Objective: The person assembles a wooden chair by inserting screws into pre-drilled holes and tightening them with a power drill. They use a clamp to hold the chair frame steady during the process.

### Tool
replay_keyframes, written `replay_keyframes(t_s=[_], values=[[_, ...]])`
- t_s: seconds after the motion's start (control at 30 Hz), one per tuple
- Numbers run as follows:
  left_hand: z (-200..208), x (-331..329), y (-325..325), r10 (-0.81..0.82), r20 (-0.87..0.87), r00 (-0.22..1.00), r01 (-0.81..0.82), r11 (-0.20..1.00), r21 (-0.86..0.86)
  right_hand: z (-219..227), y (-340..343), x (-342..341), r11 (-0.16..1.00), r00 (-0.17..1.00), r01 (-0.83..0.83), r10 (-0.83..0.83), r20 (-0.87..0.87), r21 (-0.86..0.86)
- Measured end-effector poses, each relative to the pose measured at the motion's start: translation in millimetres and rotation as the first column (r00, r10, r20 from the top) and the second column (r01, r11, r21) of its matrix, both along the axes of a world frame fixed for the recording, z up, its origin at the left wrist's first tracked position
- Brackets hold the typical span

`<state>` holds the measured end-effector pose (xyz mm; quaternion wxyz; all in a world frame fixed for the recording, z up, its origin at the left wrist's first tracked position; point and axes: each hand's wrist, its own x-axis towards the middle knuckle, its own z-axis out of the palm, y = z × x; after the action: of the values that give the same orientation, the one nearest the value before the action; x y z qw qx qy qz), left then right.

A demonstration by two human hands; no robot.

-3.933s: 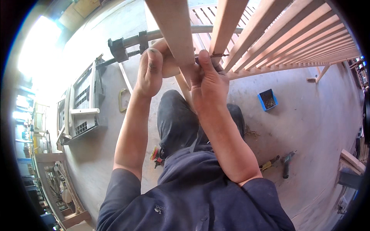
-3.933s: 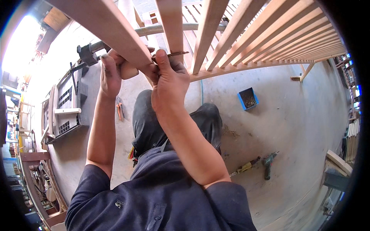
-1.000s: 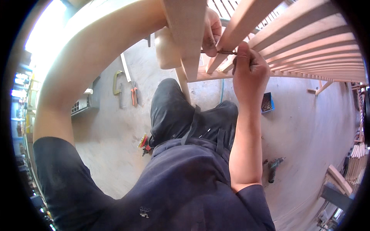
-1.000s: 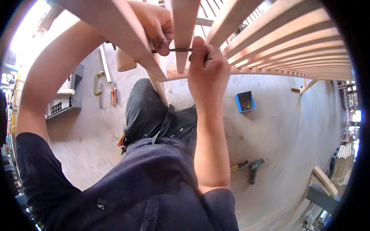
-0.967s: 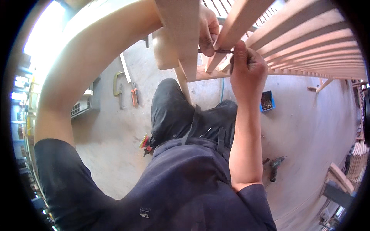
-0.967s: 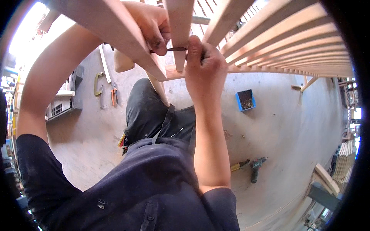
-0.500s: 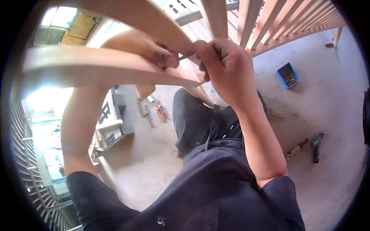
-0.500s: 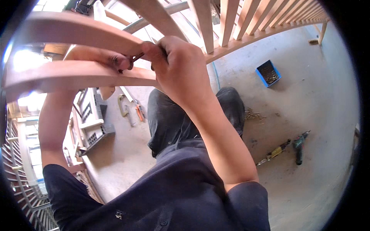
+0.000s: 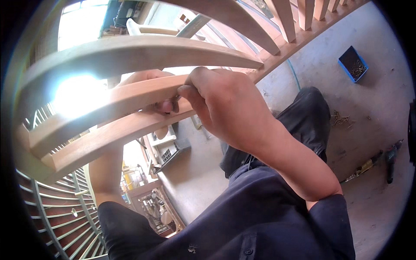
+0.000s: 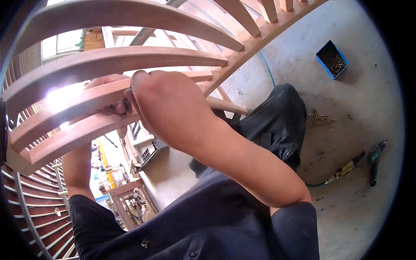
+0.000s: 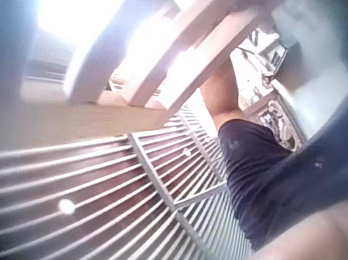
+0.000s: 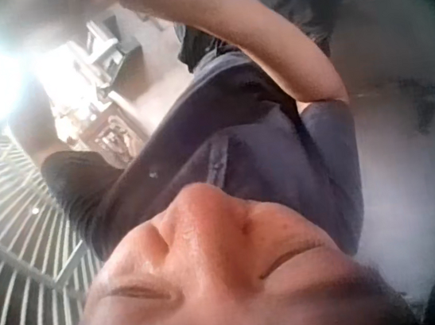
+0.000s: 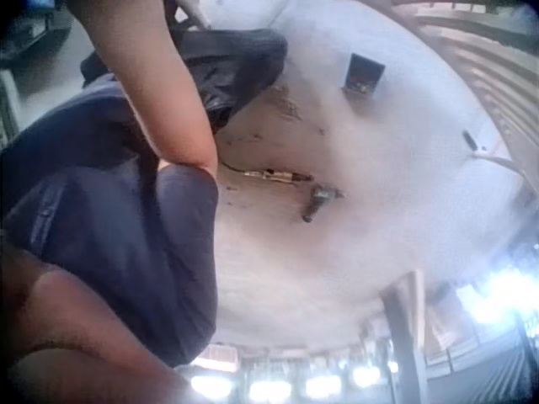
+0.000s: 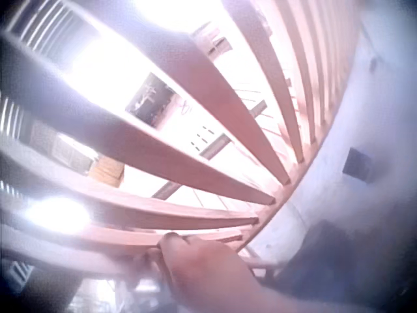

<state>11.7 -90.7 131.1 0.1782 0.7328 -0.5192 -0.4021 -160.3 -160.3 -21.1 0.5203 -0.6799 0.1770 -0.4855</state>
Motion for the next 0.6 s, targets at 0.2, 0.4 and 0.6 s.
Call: replay_keyframes(t_s=[0.2,0.4,0.6], values=[[6.2,-1.1,-23.4,-0.021,-0.002,1.0,0.021,0.988,0.156,-10.1,-9.3,2.5,0.999,1.0,-0.018,0.019,0.019,-0.046],[15.4,-7.6,-30.8,-0.012,0.023,1.0,0.006,0.967,0.253,-5.4,-7.3,-1.4,0.986,0.981,-0.144,0.131,0.14,0.086],[8.1,2.0,-46.5,-0.035,0.008,0.999,0.031,0.947,0.32,-19.3,-16.6,0.8,0.989,0.984,-0.146,0.144,0.109,0.011]])
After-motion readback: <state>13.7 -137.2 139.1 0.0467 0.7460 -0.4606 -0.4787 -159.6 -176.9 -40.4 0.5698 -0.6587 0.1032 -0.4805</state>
